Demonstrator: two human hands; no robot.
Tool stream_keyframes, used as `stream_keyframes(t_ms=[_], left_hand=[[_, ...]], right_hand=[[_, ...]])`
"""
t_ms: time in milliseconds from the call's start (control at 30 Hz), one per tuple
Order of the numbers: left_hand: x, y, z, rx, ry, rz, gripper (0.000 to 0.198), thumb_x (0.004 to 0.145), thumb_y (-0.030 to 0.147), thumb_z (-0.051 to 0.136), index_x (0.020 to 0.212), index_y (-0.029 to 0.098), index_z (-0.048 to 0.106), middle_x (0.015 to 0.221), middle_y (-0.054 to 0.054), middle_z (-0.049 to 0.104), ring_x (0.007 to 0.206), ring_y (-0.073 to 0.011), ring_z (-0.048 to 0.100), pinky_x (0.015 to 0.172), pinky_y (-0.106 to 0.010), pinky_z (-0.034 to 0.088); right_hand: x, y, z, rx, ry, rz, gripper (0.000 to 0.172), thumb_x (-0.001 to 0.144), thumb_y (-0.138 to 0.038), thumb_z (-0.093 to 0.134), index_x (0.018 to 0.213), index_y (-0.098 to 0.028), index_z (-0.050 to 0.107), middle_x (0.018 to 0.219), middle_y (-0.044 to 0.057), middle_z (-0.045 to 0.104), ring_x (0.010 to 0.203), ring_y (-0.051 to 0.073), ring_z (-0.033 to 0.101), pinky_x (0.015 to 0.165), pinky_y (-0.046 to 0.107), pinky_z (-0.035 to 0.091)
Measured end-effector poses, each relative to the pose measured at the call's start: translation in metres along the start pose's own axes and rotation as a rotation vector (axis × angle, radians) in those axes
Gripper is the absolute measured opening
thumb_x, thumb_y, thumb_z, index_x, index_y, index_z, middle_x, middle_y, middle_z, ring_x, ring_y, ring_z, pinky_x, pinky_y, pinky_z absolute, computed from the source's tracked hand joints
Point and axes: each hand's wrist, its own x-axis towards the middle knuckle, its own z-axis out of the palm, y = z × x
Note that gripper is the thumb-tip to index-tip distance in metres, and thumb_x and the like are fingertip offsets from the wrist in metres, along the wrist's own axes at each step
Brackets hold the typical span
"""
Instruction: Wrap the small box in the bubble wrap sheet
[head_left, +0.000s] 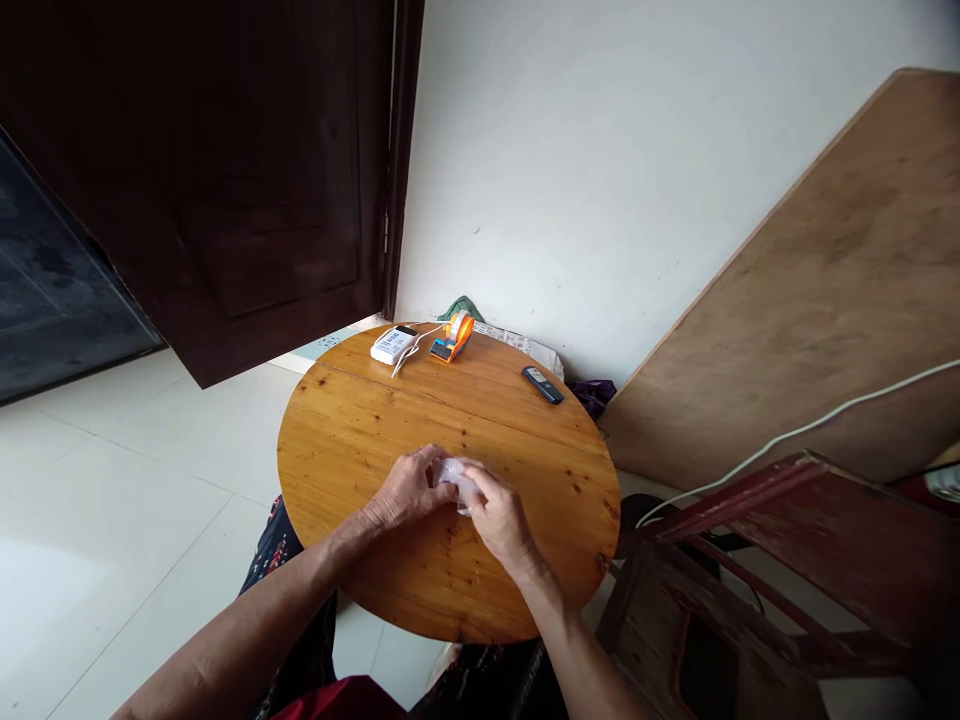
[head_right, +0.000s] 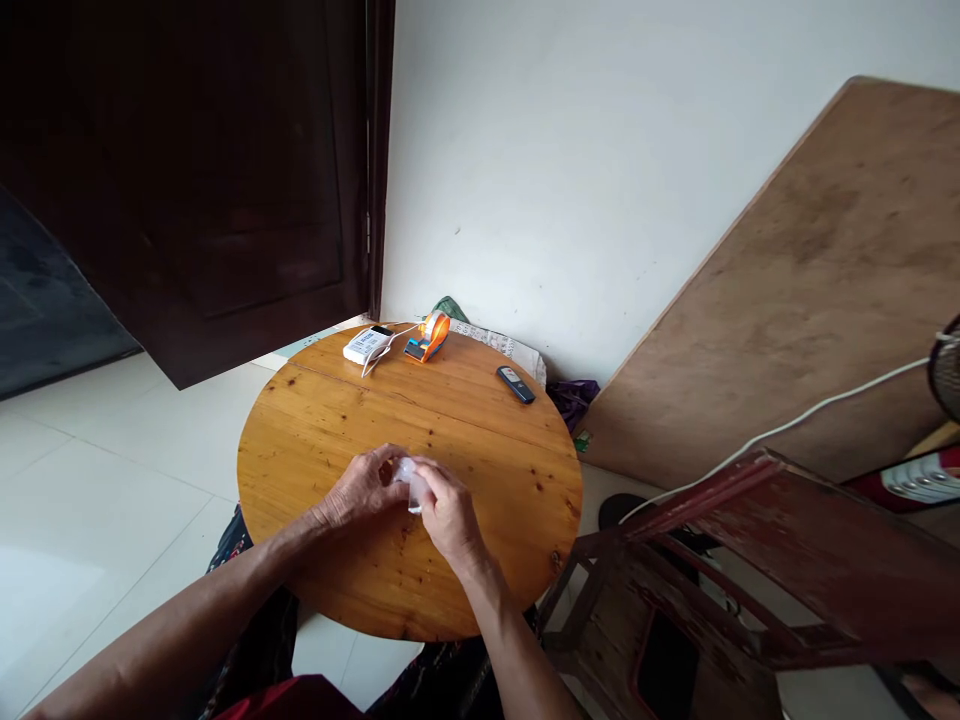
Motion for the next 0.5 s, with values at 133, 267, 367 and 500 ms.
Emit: stream_keyframes(t_ms=[133,267,367,500], left_hand=[[-0.005,0.008,-0.009,-0.119,-0.052,-0.228,0.036,0.081,0.047,0.060,0.080,0.011,0.067,0.066,-0.001,0.063,0.061,-0.0142,0.056,0.056,-0.023,0.041],[-0.010,0.002,-0.012,-0.278,-0.161,-0.263,0.057,0.077,0.061,0.063,0.100,0.009,0.067,0.076,-0.004,0.067,0.065,-0.0157,0.058,0.058,-0.024,0.043],[-0.010,-0.007,-0.012,-0.424,-0.175,-0.242,0.066,0.070,0.057,0.072,0.115,0.009,0.062,0.089,-0.007,0.070,0.074,-0.0178,0.063,0.066,-0.026,0.047],[-0.006,-0.010,-0.011,-0.400,-0.194,-0.209,0.052,0.074,0.053,0.070,0.102,0.010,0.066,0.083,-0.006,0.070,0.075,-0.0185,0.063,0.067,-0.026,0.047]], right_hand=[[0.016,0.003,-0.002,0.198,-0.163,0.346,0.023,0.084,-0.036,0.056,0.072,-0.019,0.066,0.067,0.000,0.065,0.062,0.016,0.058,0.057,0.024,0.046],[0.023,0.011,0.008,0.303,-0.147,0.473,0.028,0.080,-0.043,0.057,0.072,-0.017,0.066,0.064,-0.001,0.061,0.060,0.014,0.052,0.055,0.023,0.040],[0.022,0.010,0.010,0.345,-0.160,0.457,0.034,0.083,-0.048,0.056,0.077,-0.017,0.068,0.071,0.001,0.064,0.065,0.015,0.054,0.059,0.025,0.042],[0.018,0.005,0.001,0.402,-0.236,0.406,0.037,0.084,-0.051,0.058,0.095,-0.019,0.071,0.087,0.004,0.070,0.077,0.018,0.061,0.070,0.028,0.048]])
